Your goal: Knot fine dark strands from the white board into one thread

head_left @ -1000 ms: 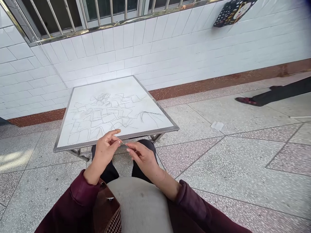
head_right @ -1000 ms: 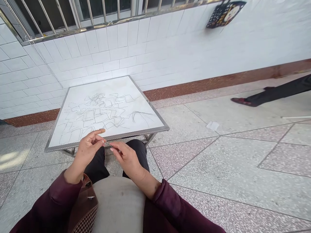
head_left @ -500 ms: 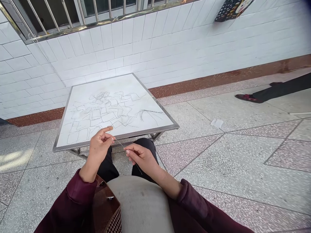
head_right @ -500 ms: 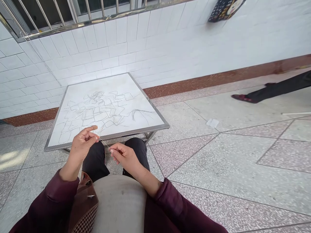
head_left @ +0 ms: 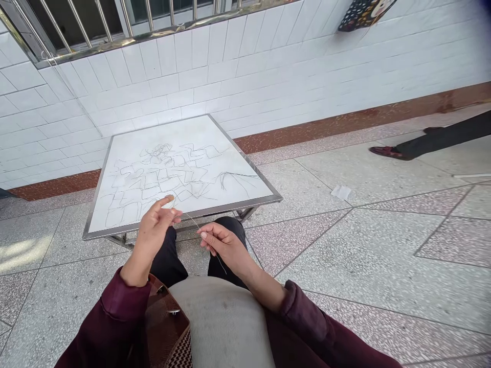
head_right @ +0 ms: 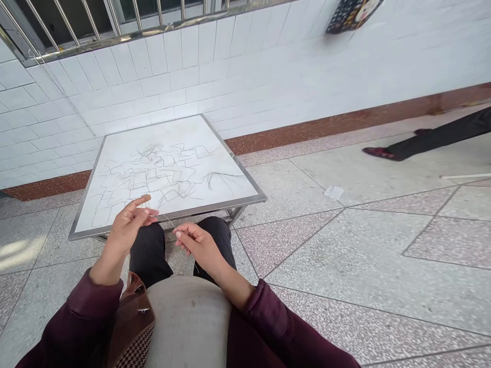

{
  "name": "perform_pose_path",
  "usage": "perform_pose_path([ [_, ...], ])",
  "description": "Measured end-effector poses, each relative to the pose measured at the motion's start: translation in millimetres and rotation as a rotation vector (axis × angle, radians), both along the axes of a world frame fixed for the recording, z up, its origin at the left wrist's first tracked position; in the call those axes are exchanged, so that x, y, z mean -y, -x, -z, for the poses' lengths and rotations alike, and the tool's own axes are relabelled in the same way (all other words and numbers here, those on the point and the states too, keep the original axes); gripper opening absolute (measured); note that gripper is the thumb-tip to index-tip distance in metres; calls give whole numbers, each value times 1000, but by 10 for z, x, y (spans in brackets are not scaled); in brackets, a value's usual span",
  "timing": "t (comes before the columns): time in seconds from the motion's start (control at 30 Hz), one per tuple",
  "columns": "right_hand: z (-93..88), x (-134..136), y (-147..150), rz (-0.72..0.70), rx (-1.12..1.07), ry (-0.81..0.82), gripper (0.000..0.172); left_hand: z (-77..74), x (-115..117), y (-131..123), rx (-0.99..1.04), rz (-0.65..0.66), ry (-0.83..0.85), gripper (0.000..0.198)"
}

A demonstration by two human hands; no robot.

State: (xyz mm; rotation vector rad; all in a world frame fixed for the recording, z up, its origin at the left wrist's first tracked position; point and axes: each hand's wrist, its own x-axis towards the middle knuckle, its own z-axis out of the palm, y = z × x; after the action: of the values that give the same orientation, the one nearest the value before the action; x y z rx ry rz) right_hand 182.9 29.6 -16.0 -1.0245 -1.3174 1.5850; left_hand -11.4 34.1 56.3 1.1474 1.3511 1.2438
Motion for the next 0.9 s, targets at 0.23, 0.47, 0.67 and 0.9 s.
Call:
perform_pose_path([
  [0.23, -68, -23, -11, 103, -76, 17, 32, 278, 28, 146, 259, -112, 98, 48],
  [0.47, 5, 3, 85, 42, -97, 33, 31, 521, 129, -231, 345, 94, 164, 42],
  [0.67, 23, 56, 165, -50, -55, 60, 31, 481, 151, -302, 313, 20, 57, 32],
  [0.9, 56, 85, 199, -28, 44, -77, 23, 476, 183, -280, 311, -72, 66, 28],
])
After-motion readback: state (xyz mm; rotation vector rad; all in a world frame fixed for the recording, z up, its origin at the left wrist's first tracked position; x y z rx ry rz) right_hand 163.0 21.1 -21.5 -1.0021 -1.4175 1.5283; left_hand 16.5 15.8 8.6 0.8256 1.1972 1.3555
